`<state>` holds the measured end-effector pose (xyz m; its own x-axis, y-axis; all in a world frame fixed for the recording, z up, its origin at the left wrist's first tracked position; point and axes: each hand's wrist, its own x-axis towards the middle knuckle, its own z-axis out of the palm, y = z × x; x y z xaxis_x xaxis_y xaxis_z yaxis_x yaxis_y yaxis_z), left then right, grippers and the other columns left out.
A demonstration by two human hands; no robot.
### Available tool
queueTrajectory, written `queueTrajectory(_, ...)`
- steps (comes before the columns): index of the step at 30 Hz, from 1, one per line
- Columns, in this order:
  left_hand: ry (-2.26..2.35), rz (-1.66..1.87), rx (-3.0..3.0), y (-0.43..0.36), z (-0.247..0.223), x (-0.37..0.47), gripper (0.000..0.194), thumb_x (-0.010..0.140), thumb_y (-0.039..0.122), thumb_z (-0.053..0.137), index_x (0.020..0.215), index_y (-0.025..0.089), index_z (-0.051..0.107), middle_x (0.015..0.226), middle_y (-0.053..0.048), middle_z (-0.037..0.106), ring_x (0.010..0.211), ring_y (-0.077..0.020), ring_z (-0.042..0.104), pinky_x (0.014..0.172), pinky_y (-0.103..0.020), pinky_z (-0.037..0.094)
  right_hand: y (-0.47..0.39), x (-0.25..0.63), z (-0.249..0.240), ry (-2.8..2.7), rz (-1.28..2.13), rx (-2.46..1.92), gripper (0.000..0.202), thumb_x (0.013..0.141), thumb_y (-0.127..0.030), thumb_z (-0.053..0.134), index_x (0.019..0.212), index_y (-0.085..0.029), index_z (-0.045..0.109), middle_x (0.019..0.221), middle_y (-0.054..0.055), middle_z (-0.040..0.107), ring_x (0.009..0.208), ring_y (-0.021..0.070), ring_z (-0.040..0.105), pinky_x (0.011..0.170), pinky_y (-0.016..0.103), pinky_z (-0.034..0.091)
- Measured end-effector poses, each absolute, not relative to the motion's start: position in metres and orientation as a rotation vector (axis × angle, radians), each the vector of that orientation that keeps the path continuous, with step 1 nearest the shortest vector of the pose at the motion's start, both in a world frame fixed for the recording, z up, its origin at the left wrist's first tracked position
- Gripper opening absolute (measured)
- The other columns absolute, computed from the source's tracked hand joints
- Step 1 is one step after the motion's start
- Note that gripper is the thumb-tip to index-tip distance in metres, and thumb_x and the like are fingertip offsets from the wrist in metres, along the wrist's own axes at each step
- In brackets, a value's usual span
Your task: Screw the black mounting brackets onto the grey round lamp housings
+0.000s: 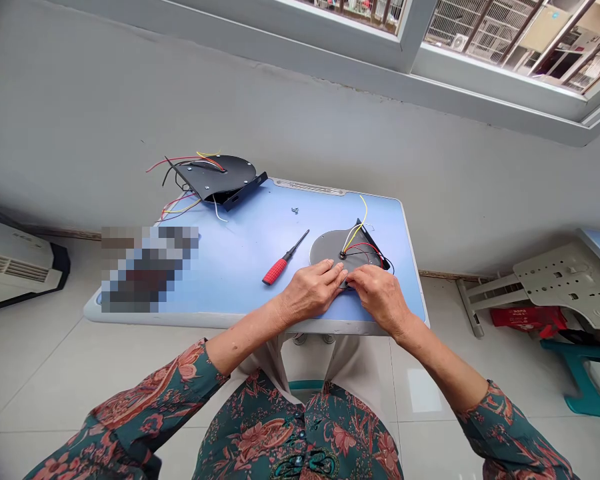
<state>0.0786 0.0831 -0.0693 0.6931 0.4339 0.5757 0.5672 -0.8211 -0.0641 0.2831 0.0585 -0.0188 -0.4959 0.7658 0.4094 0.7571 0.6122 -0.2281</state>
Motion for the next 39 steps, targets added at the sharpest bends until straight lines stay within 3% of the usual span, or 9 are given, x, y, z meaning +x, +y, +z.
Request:
queueTrajectory(4,-0.819,-0.827,-2.7,0.083,-0.07,0.079,0.033,0.106,0.021,0.044,0.126,0.005,0.065,0.122,-0.022,0.072,0.106,-0.0265,0.068,0.093,-0.045,0.06,0.056,0.283,-0.021,-2.366,-0.066,-1.228,0.028,0.102,-0.017,0.05,0.088,-0.021,0.073,0.089,0.009,0.077,0.078,0.0199,0.069,0.069,0.031,0.053)
queueTrajectory(10,-0.803,-0.815,-2.671,0.083,-0.068,0.078,0.031,0.106,0.02,0.043,0.124,0.006,0.065,0.121,-0.02,0.073,0.104,-0.0257,0.069,0.092,-0.043,0.061,0.049,0.281,-0.02,-2.015,0.367,-1.339,0.009,0.094,-0.022,0.068,0.088,-0.023,0.075,0.086,0.003,0.078,0.074,0.0171,0.069,0.066,0.03,0.053)
queueTrajectory(16,-0.807,-0.825,-2.702,0.083,-0.068,0.079,0.031,0.105,0.018,0.045,0.125,0.004,0.064,0.121,-0.021,0.072,0.105,-0.0261,0.069,0.092,-0.044,0.06,0.045,0.272,-0.027,-1.786,0.467,-1.374,0.011,0.092,-0.028,0.071,0.084,-0.024,0.078,0.089,0.004,0.075,0.072,0.0163,0.062,0.067,0.032,0.053)
queueTrajectory(25,-0.812,-0.819,-2.694,0.083,-0.069,0.079,0.032,0.104,0.017,0.045,0.125,0.004,0.065,0.122,-0.022,0.073,0.106,-0.0269,0.069,0.094,-0.045,0.06,0.043,0.271,-0.035,-1.741,0.44,-1.388,0.015,0.092,-0.034,0.071,0.085,-0.025,0.081,0.09,0.005,0.073,0.075,0.017,0.064,0.068,0.032,0.053)
queueTrajectory(39,-0.816,-0.769,-2.671,0.082,-0.065,0.079,0.03,0.104,0.017,0.047,0.122,0.005,0.067,0.12,-0.019,0.074,0.103,-0.0259,0.069,0.095,-0.042,0.059,0.036,0.267,-0.038,-1.79,0.304,-1.343,0.01,0.093,-0.022,0.071,0.088,-0.025,0.079,0.092,0.005,0.073,0.082,0.018,0.067,0.075,0.034,0.055)
